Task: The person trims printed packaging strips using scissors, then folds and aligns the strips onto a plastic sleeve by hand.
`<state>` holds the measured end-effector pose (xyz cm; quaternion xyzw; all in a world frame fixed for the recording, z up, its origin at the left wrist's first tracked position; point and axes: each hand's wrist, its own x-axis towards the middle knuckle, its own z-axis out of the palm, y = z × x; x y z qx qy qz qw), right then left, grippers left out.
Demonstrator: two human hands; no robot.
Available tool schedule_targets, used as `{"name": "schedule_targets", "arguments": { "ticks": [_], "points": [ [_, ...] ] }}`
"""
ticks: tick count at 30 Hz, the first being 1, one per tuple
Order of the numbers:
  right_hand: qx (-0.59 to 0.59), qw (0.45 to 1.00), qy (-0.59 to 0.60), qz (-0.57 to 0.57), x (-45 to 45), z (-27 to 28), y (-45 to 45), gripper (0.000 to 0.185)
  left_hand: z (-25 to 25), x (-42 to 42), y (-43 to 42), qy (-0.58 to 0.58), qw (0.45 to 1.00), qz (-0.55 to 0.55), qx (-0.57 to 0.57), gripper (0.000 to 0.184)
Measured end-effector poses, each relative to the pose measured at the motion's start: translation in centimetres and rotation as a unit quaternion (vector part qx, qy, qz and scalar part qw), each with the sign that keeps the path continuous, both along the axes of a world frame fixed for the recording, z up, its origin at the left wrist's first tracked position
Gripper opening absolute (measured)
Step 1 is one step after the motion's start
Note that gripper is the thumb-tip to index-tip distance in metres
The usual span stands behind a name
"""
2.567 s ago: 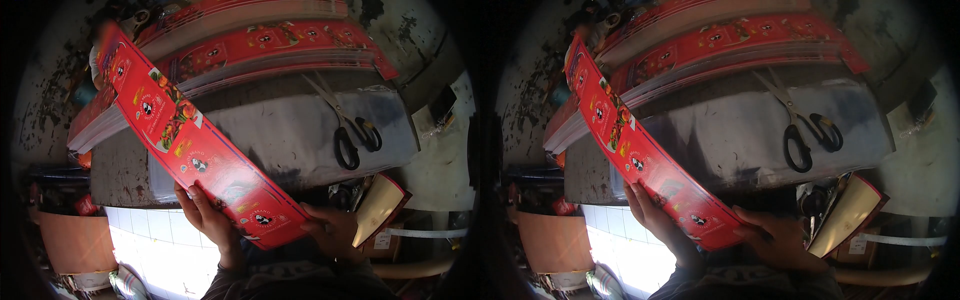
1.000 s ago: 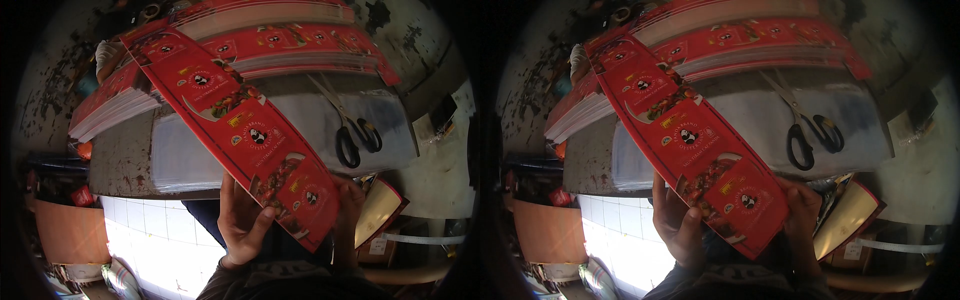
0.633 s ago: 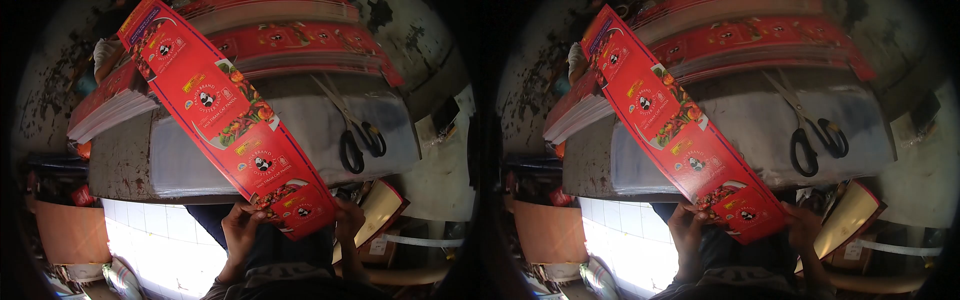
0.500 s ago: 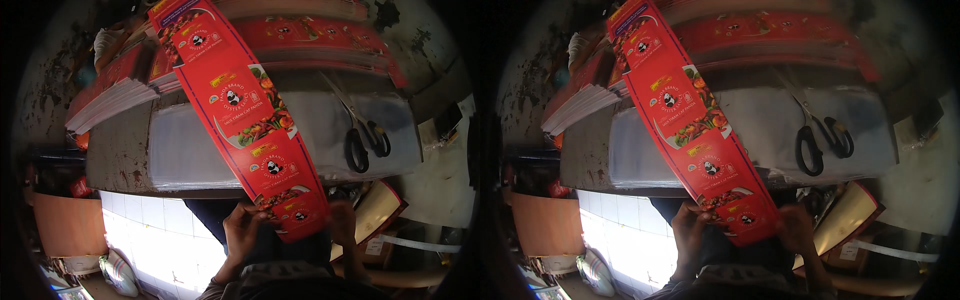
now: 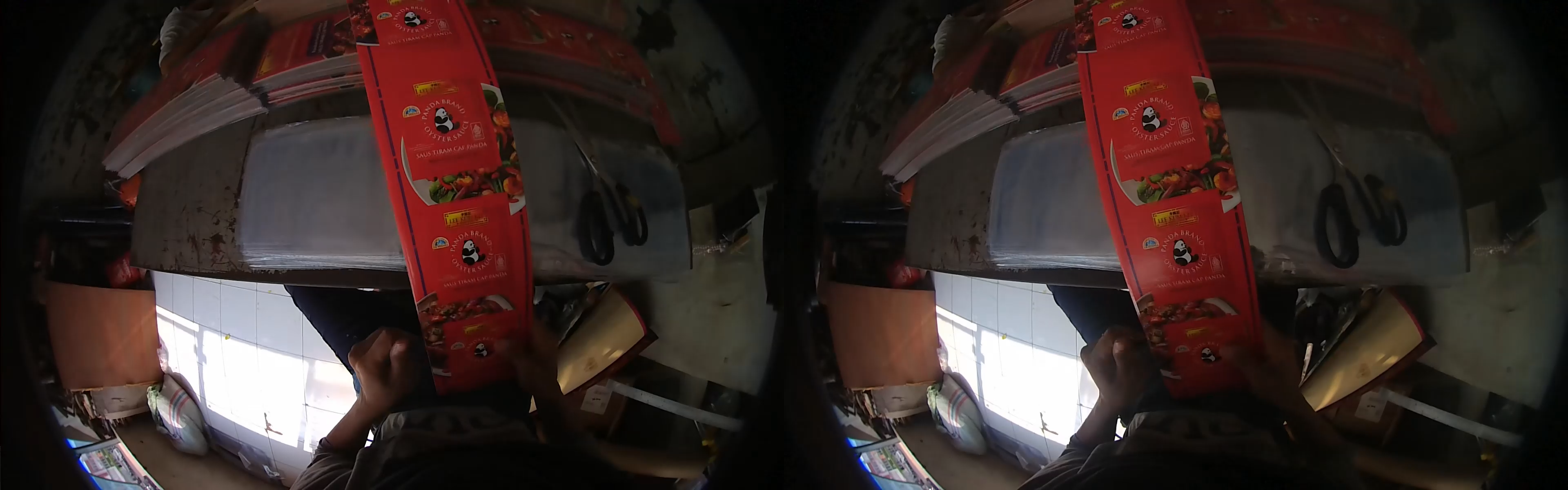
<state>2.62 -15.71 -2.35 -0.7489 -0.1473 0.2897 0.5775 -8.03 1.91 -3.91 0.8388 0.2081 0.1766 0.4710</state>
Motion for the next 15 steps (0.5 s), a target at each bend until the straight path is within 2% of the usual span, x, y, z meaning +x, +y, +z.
{"name": "schedule_targets", "arguments": {
  "ticks": [2, 4, 6, 9, 11, 12, 14, 15],
  "points": [
    [0.047, 0.999, 0.01, -0.018, -0.5, -0.3, 0.0, 0.045, -0.5, -0.2, 1.4, -0.267, 0.958, 0.085, -0.066, 0.029],
    [0.051, 0.999, 0.008, -0.011, -0.5, -0.1, -0.2, 0.045, 2.8, 2.0, 2.4, -0.305, 0.94, 0.143, -0.057, 0.032],
    [0.051, 0.999, 0.0, -0.003, -0.3, -0.1, -0.6, 0.045, 6.1, 5.3, 3.1, -0.313, 0.927, 0.204, -0.03, 0.043],
    [-0.013, 0.999, 0.032, 0.022, -1.1, -0.1, -1.5, 0.047, 7.9, 8.7, 5.1, -0.375, 0.914, 0.145, -0.05, 0.045],
    [0.07, 0.993, 0.094, 0.018, -1.8, 0.2, -1.2, 0.047, 8.5, 11.1, 5.9, -0.439, 0.884, 0.086, -0.135, 0.05],
    [0.069, 0.993, 0.095, 0.016, -1.9, 0.4, -1.0, 0.047, 8.8, 11.9, 6.0, -0.429, 0.879, 0.046, -0.201, 0.052],
    [0.026, 0.997, 0.03, 0.072, -1.6, 1.0, -0.4, 0.046, 9.6, 12.2, 5.6, -0.338, 0.898, 0.049, -0.279, 0.05],
    [0.026, 0.997, 0.029, 0.072, -1.5, 1.3, -0.2, 0.046, 9.1, 12.3, 5.4, -0.352, 0.889, 0.007, -0.293, 0.05]
  ]
}}
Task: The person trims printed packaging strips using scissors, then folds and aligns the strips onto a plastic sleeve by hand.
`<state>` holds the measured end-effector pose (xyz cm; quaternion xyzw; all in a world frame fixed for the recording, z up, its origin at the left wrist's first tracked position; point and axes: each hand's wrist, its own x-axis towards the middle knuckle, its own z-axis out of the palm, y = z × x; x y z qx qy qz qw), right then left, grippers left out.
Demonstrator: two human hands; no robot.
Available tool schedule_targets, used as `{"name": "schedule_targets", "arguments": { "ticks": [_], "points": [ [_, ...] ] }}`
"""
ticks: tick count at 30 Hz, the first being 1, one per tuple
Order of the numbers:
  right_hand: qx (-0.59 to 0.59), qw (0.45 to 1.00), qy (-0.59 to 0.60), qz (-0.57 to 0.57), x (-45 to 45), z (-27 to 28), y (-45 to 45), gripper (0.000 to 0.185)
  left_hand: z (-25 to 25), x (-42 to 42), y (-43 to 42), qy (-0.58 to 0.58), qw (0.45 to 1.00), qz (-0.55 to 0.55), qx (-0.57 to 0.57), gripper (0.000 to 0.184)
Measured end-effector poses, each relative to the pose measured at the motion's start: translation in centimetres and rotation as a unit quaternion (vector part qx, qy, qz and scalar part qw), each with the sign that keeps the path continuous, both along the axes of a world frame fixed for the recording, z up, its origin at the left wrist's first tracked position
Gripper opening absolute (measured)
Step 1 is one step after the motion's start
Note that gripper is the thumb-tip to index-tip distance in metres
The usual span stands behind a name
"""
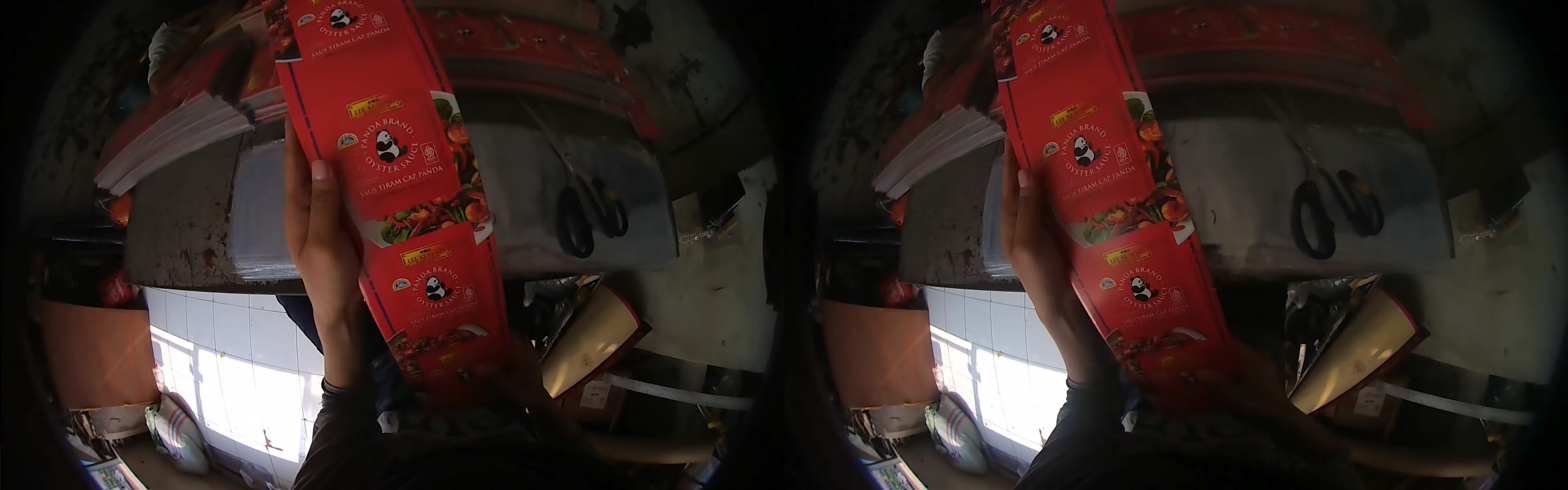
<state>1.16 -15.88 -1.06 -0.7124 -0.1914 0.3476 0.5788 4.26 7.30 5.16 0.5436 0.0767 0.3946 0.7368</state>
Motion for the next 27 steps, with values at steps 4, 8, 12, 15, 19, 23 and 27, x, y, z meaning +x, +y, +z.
{"name": "schedule_targets", "arguments": {
  "ticks": [4, 8, 12, 15, 19, 23, 27],
  "points": [
    [-0.02, 0.999, -0.032, -0.033, -0.3, 0.5, 0.3, 0.045, -1.7, 0.1, -2.2, -0.013, 1.0, -0.02, 0.012, 0.048],
    [-0.007, 0.996, -0.048, -0.069, -0.2, 0.3, 0.2, 0.042, -2.2, -0.4, -2.3, 0.002, 1.0, -0.013, 0.01, 0.047],
    [-0.039, 0.991, -0.106, -0.074, 0.8, 1.2, 0.4, 0.041, -2.1, -1.5, -5.1, 0.047, 0.996, 0.017, 0.073, 0.047],
    [0.06, 0.983, -0.097, -0.143, 1.1, 2.1, 0.8, 0.044, -1.8, -2.0, -6.6, 0.082, 0.992, 0.054, 0.076, 0.048],
    [0.075, 0.987, -0.072, -0.121, 1.8, 1.9, 0.4, 0.051, -1.8, -2.6, -7.4, 0.074, 0.992, 0.057, 0.079, 0.052],
    [0.051, 0.992, -0.097, -0.064, 2.9, 0.6, -0.6, 0.055, -1.5, -2.8, -6.8, -0.057, 0.995, 0.078, -0.016, 0.055],
    [0.078, 0.983, -0.141, -0.082, 2.8, -1.7, -1.5, 0.052, -0.3, -2.4, -4.6, -0.114, 0.992, -0.009, -0.047, 0.052]
  ]
}}
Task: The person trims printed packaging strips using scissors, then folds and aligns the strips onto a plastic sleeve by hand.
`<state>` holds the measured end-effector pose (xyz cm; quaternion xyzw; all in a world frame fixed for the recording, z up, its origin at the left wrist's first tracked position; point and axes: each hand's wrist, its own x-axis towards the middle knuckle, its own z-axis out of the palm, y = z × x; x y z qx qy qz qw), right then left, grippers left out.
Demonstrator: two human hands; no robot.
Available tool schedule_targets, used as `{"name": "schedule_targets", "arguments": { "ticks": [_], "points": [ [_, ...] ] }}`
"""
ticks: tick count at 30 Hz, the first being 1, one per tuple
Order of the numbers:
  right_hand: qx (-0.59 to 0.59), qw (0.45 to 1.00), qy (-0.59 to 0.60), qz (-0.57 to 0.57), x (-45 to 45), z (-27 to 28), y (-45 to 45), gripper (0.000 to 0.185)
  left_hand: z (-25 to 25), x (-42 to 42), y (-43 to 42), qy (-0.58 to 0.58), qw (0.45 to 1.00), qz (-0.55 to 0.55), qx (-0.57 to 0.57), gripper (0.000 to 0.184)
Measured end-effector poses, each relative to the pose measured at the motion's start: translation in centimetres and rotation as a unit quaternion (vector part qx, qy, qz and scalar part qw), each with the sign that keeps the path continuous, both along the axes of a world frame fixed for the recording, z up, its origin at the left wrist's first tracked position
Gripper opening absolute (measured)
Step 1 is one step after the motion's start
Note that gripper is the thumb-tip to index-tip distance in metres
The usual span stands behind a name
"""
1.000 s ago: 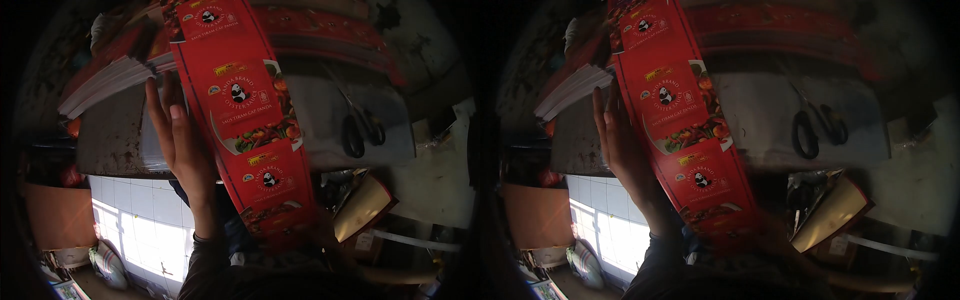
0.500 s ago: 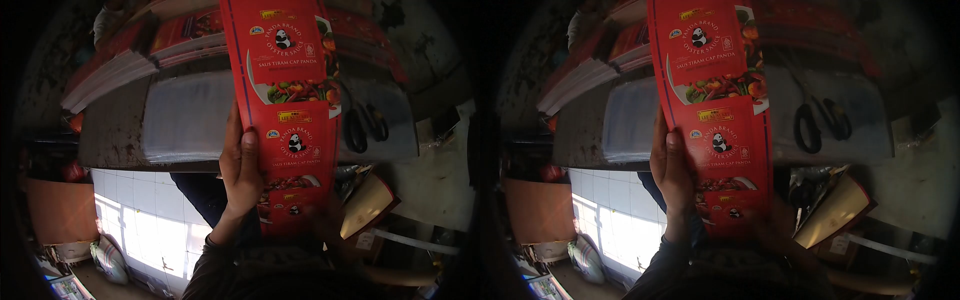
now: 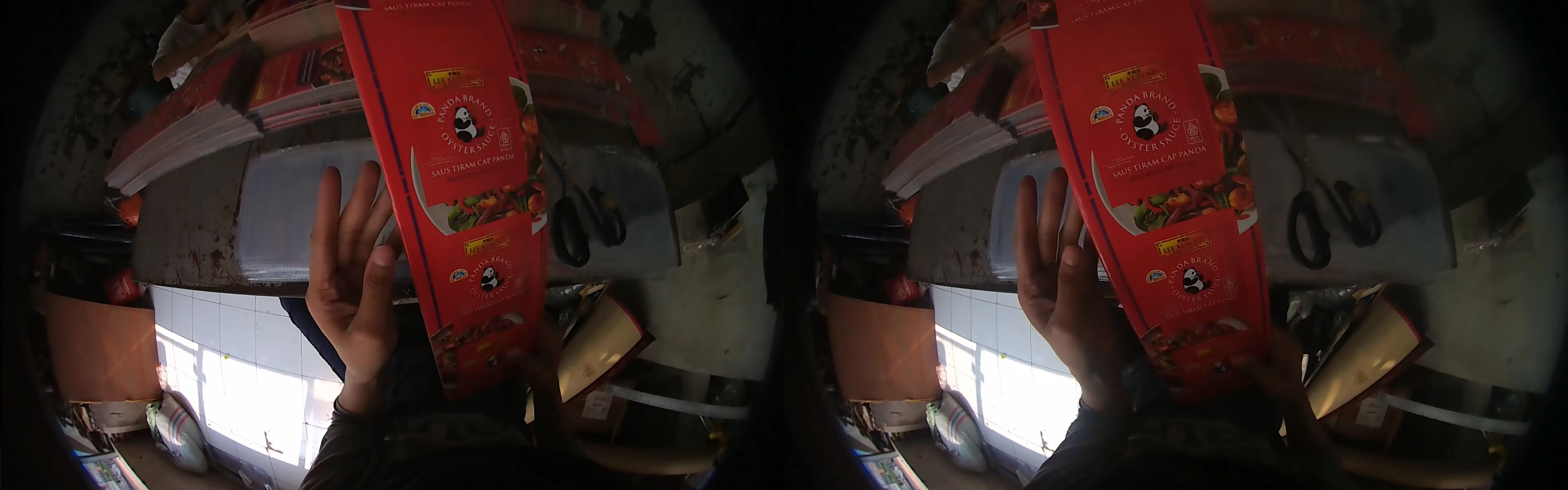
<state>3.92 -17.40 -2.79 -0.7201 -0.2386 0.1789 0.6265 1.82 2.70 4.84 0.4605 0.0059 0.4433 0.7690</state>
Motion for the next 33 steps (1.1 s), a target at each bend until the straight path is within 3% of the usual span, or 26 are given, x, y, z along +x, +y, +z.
{"name": "schedule_targets", "arguments": {
  "ticks": [3, 7, 9, 16, 19, 21, 24, 26, 33],
  "points": [
    [0.019, 0.999, 0.03, -0.011, -0.6, -1.0, -0.6, 0.052, -0.8, 0.4, 0.7, 0.125, 0.988, 0.053, 0.079, 0.055],
    [0.021, 0.996, 0.082, -0.009, -0.6, -1.1, -0.7, 0.052, -1.6, 0.0, 0.8, 0.138, 0.985, 0.014, 0.101, 0.049],
    [0.014, 0.996, 0.086, -0.004, -0.5, -1.1, -0.7, 0.052, -1.4, -0.2, 0.5, 0.08, 0.997, 0.007, 0.008, 0.048],
    [-0.034, 0.999, 0.018, -0.005, 0.0, -0.1, -0.1, 0.047, -1.1, -0.1, 0.9, 0.099, 0.992, 0.028, 0.072, 0.041],
    [-0.031, 0.999, 0.01, -0.011, 0.0, 0.3, -0.1, 0.045, -1.6, -0.2, 0.9, 0.13, 0.99, -0.035, 0.051, 0.034],
    [-0.033, 0.999, 0.003, -0.013, 0.0, 0.7, -0.1, 0.045, -2.3, 0.2, -0.1, 0.216, 0.974, 0.053, 0.046, 0.026],
    [-0.002, 0.998, 0.041, -0.038, -0.5, 1.8, 0.5, 0.045, -2.8, -0.1, -0.7, 0.247, 0.96, 0.086, 0.098, 0.025],
    [-0.084, 0.991, 0.058, -0.089, -1.1, 2.4, 0.9, 0.044, -3.0, -0.3, -0.9, 0.263, 0.948, 0.117, 0.135, 0.026],
    [-0.22, 0.971, 0.029, -0.087, -1.3, 2.8, 1.1, 0.041, -2.8, -1.7, -0.7, 0.341, 0.913, 0.144, 0.171, 0.015]
  ]
}}
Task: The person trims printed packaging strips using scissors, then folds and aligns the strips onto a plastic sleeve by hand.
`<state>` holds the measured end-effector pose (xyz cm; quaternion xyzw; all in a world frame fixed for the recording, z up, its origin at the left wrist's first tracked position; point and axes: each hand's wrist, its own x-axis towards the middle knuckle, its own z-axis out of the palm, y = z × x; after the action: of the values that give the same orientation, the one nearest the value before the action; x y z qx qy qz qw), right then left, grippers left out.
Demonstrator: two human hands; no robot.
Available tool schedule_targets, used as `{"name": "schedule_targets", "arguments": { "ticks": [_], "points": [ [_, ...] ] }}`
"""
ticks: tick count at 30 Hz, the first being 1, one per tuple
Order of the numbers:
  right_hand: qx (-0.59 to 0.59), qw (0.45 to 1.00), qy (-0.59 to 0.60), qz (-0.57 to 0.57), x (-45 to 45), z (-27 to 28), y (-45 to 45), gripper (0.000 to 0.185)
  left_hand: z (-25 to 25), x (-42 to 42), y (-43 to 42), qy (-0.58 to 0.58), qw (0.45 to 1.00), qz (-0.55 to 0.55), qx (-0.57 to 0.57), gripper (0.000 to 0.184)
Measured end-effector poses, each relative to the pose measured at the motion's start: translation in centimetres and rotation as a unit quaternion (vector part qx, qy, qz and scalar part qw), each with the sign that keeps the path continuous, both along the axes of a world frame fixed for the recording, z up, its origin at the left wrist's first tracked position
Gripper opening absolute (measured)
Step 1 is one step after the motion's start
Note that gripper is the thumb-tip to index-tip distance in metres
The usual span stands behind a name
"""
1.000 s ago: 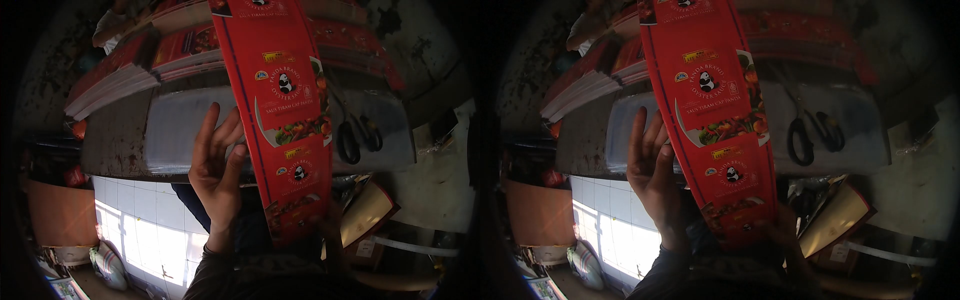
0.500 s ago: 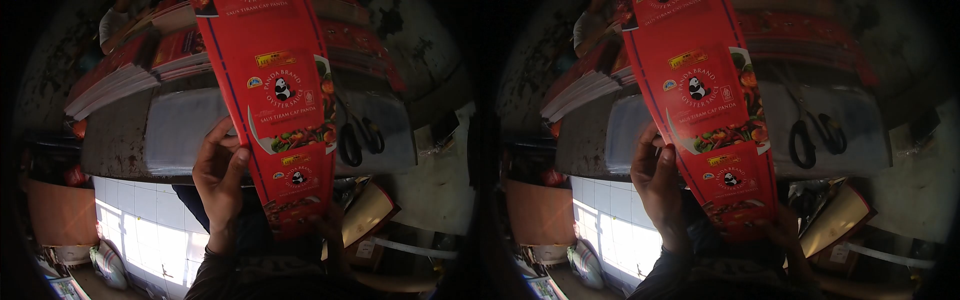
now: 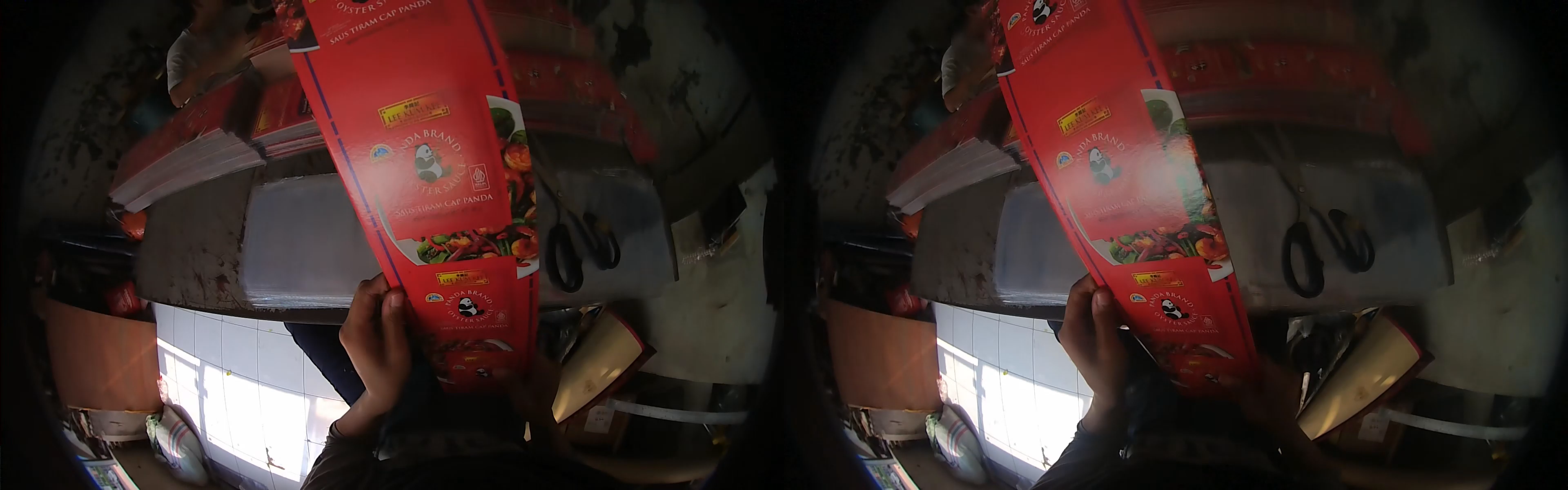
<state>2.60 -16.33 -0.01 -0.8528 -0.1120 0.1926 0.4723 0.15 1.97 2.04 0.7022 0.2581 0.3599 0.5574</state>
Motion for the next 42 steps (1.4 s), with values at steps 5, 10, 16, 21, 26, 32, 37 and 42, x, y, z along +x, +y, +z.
{"name": "schedule_targets", "arguments": {
  "ticks": [5, 10, 16, 21, 26, 32, 37, 42],
  "points": [
    [0.08, 0.994, -0.056, -0.054, 0.6, 1.2, 0.6, 0.043, -1.4, -1.9, -2.8, 0.093, 0.99, -0.063, 0.087, 0.006],
    [0.209, 0.971, -0.091, -0.073, 1.6, 1.8, 0.9, 0.04, -3.4, -4.0, -4.5, 0.089, 0.989, -0.108, 0.038, 0.004],
    [0.215, 0.974, -0.042, -0.063, 2.0, 2.1, 0.6, 0.041, -9.0, -9.0, -4.5, 0.121, 0.936, -0.274, 0.183, 0.01],
    [0.127, 0.986, -0.104, 0.005, 1.9, 2.9, 1.4, 0.038, -10.4, -10.3, -0.8, 0.165, 0.903, -0.333, 0.217, 0.022],
    [-0.035, 0.968, -0.061, 0.24, 1.7, 2.9, 1.9, 0.04, -5.3, -6.7, 2.5, -0.203, 0.938, -0.141, -0.244, 0.092],
    [-0.003, 0.933, -0.259, 0.248, 3.8, 6.4, 1.4, 0.067, -5.4, -6.4, 5.3, -0.271, 0.935, 0.033, -0.226, 0.057],
    [-0.223, 0.871, -0.437, 0.025, 8.6, 6.7, 0.9, 0.087, -5.0, -9.2, 8.3, -0.226, 0.951, 0.103, -0.185, 0.055],
    [-0.211, 0.915, -0.344, 0.02, 9.8, 6.5, -0.2, 0.083, -4.6, -10.6, 10.1, -0.172, 0.938, 0.245, -0.174, 0.054]
  ]
}}
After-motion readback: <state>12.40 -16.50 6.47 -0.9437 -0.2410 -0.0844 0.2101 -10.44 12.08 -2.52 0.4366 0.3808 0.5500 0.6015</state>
